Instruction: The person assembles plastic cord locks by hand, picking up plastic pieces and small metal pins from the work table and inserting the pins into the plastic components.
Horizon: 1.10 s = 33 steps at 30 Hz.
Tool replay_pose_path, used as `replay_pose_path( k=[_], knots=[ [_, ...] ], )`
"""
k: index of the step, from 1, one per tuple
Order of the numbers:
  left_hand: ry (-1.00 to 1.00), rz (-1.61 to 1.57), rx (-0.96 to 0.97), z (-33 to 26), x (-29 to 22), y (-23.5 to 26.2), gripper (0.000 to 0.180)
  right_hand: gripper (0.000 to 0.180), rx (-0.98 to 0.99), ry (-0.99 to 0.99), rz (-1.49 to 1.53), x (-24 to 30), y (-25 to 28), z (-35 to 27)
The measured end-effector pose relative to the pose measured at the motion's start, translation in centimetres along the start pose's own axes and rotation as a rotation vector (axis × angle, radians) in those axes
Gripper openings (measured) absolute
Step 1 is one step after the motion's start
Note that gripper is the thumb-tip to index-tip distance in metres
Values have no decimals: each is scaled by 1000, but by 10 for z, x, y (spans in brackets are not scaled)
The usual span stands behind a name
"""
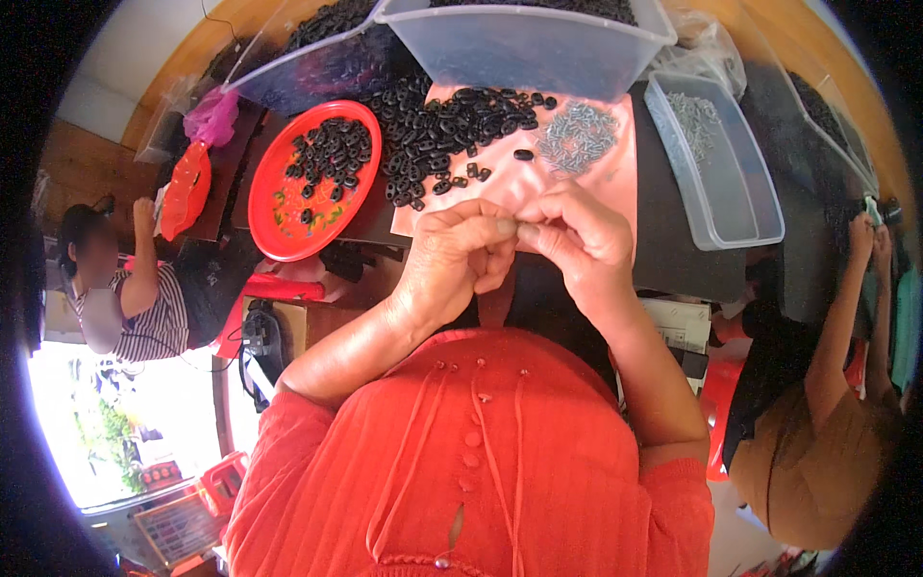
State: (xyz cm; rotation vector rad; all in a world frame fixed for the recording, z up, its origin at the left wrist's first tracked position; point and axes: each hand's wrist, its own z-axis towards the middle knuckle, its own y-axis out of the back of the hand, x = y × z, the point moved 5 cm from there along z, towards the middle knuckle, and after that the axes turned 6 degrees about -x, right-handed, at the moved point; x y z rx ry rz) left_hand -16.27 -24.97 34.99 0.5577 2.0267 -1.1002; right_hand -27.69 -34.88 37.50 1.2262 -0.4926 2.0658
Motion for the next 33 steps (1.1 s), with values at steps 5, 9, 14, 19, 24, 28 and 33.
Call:
replay_pose_path(
  k=[5,9,14,19,24,28,33],
  knots=[
    [-15,96,-22,-13,-6,14,9,9,95,264,-295,12,-12,1],
    [-683,813,-101,-18,-41,25,5,11,49,368,-479,14,-13,13],
    [-1132,1244,-86,11,-68,15,9,10,44,250,-542,-1,-5,27],
    [-1364,1750,90,43,-60,-2,18,9,103,331,-676,-18,-7,34],
    [-1406,1956,142,58,-53,-4,16,9,-141,394,-660,-9,6,35],
    [-1380,1915,79,60,-55,2,14,9,-181,322,-599,-14,14,35],
    [-1465,1705,332,42,-51,-12,7,8,-208,234,-470,-20,20,34]
  ],
)
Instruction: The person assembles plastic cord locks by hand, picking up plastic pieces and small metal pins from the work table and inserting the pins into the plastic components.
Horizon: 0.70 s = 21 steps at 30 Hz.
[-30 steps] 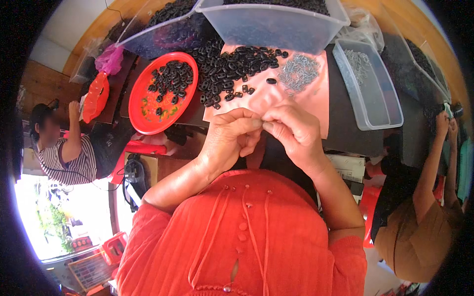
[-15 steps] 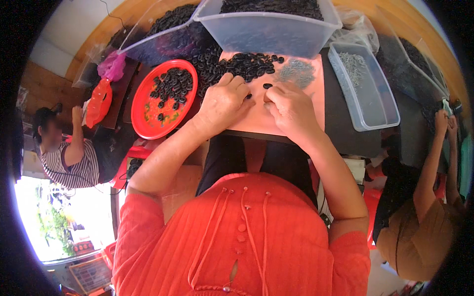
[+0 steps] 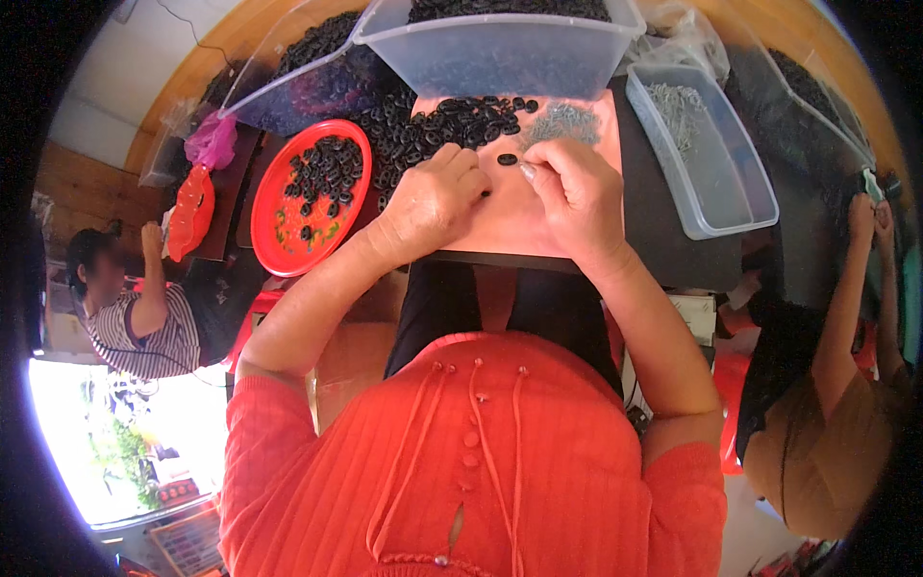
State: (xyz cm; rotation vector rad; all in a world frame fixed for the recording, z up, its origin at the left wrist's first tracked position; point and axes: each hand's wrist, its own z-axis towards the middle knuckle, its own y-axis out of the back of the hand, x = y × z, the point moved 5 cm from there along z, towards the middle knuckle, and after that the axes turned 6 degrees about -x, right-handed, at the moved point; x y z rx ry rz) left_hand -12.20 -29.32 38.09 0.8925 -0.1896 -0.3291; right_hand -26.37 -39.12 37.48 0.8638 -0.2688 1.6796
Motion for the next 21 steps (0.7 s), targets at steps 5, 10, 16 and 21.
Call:
replay_pose_path(
  k=[5,10,16,21],
  knots=[
    [148,-103,-99,-3,-4,12,10,10,0,24,30,4,-2,-1],
    [273,-36,-6,-1,-2,0,12,9,2,28,57,7,-3,-2],
    [309,-209,90,7,5,-6,8,10,20,143,-55,12,1,-3],
    [294,-191,32,0,12,-5,12,10,4,145,-57,12,2,-4]
  ],
)
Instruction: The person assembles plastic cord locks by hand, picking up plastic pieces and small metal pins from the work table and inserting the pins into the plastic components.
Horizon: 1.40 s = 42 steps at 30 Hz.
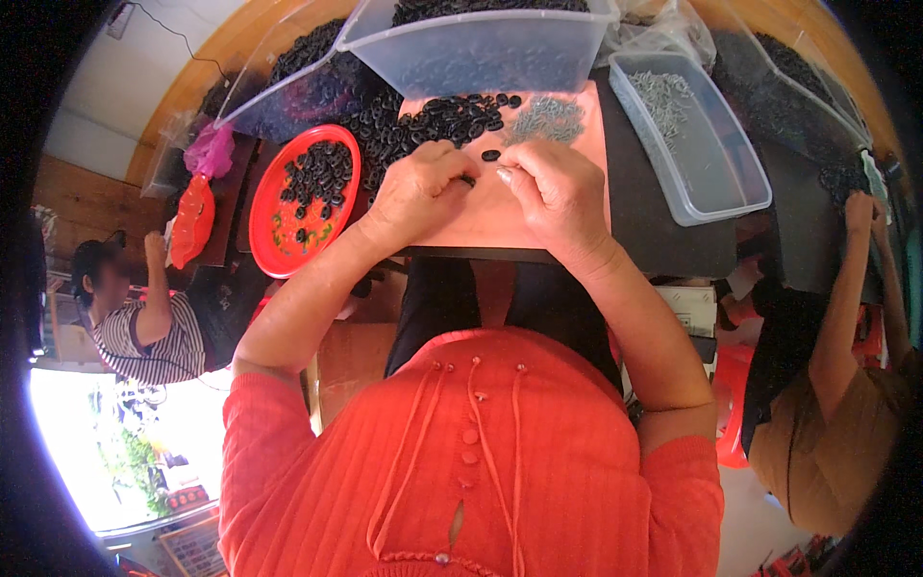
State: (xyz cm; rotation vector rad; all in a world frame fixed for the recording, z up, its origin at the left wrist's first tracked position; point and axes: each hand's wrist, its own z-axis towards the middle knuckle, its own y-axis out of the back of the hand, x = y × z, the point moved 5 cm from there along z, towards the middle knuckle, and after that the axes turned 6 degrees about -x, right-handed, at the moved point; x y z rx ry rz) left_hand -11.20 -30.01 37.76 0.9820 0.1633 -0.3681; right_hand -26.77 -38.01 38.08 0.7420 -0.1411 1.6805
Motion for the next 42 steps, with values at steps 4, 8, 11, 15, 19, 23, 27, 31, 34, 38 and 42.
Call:
replay_pose_path(
  k=[4,8,11,15,19,23,27,31,34,38,42],
  knots=[
    [12,118,-50,-1,6,12,12,10,5,-19,6,-1,0,-1],
    [10,152,-93,-1,5,16,12,10,-37,-29,19,0,-1,0],
    [-18,131,-39,-2,4,12,12,9,-32,-34,20,-1,-1,-1],
    [-82,155,20,-2,3,6,15,9,-31,-55,33,-2,-2,-1],
    [-79,4,22,1,16,7,16,9,-29,-46,23,-3,-3,-2],
    [-33,-99,-8,2,23,10,13,9,-21,-66,29,-4,-3,-2],
    [124,-289,11,5,17,17,11,9,-30,-62,27,-4,-1,-1],
    [492,-699,-19,-1,7,11,16,9,-54,-63,37,-7,-1,-2],
    [405,-534,69,-5,-2,9,19,8,-66,-62,50,-4,1,-2],
    [53,-33,-123,-9,-4,15,16,7,-71,-99,79,-5,2,-2],
    [49,22,-118,-11,-1,21,14,7,-80,-107,91,-6,4,-3]
  ],
)
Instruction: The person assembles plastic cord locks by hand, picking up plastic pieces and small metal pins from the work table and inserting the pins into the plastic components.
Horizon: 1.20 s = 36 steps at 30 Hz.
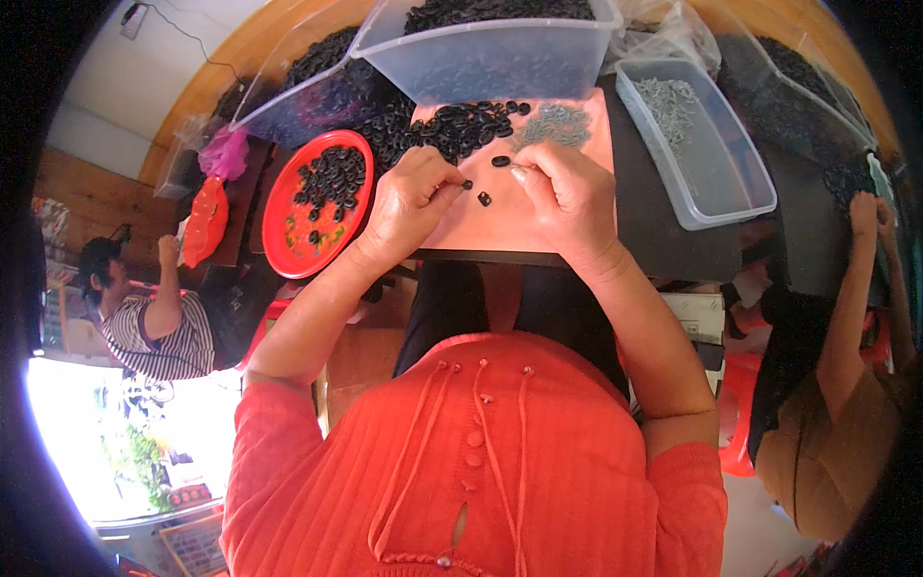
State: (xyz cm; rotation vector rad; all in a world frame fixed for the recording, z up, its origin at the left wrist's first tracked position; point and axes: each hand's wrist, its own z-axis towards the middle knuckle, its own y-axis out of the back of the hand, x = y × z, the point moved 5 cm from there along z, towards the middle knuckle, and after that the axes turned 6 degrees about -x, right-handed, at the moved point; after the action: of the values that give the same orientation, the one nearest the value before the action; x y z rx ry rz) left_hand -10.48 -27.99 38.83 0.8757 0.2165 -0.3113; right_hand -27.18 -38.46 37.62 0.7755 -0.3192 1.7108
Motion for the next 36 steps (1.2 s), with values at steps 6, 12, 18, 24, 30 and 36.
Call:
replay_pose_path(
  k=[6,12,18,24,30,36],
  knots=[
    [-175,26,163,6,-20,-16,17,7,1,17,-4,2,-1,1],
    [-123,-8,242,8,-10,-28,17,7,11,-3,13,0,-2,1],
    [19,-267,215,3,-12,-20,10,8,44,-9,27,3,1,1],
    [963,-1364,86,-10,-17,-27,10,5,57,-374,514,-1,-21,-13],
    [1020,-1662,-42,-16,-23,-39,12,3,-9,-404,629,17,-27,-10],
    [1003,-1824,-114,-26,-28,-45,14,4,-31,-318,555,28,-33,-12]
  ],
)
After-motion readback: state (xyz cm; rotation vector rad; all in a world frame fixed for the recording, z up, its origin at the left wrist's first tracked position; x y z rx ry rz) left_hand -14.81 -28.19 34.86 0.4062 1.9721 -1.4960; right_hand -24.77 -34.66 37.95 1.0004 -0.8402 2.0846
